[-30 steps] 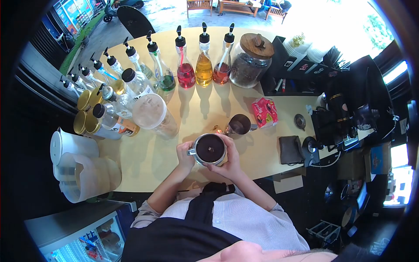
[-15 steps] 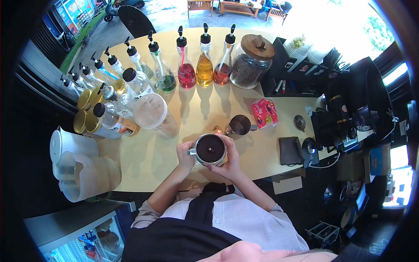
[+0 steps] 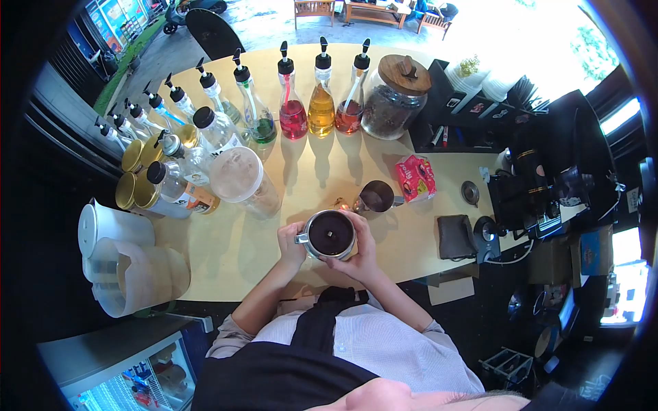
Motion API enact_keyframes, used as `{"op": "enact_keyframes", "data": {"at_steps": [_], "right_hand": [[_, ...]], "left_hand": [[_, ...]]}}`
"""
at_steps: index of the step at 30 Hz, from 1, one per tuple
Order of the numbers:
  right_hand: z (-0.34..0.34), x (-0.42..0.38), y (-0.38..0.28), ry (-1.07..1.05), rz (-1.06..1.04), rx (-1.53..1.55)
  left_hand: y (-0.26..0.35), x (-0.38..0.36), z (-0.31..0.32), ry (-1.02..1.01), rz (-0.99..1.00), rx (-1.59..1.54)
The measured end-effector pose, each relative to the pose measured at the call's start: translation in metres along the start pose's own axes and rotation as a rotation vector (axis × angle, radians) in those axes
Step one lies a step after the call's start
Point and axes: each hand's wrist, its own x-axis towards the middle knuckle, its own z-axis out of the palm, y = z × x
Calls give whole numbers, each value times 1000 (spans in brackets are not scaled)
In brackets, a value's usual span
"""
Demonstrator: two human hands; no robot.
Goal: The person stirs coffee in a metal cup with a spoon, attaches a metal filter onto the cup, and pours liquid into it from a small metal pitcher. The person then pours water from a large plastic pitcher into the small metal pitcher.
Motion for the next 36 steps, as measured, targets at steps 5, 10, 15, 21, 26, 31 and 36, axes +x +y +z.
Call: {"op": "enact_keyframes", "data": {"at_steps": [5,10,15,21,26,31,36], "right_hand": [[0,0,0,6,2,-3],[0,-1,0,3,14,9],[0,-2,0,3,18,15],[-2,-2,4,-42,-3,-46],[-1,-3,4,-40,17,-27],[-1,-1,-1,-17,17,-15],[0,-1,-2,8,33,7]], "left_hand": [[-1,1,-1,-14,8,9],[6,1,-2,-34,29,136],[2,0,0,-9,-11,56],[3,1,-1,-9,16,20],[2,0,1,8,5,-46],[10,0,2,-10,12,-2],[14,1,2,-23,20,47]]}}
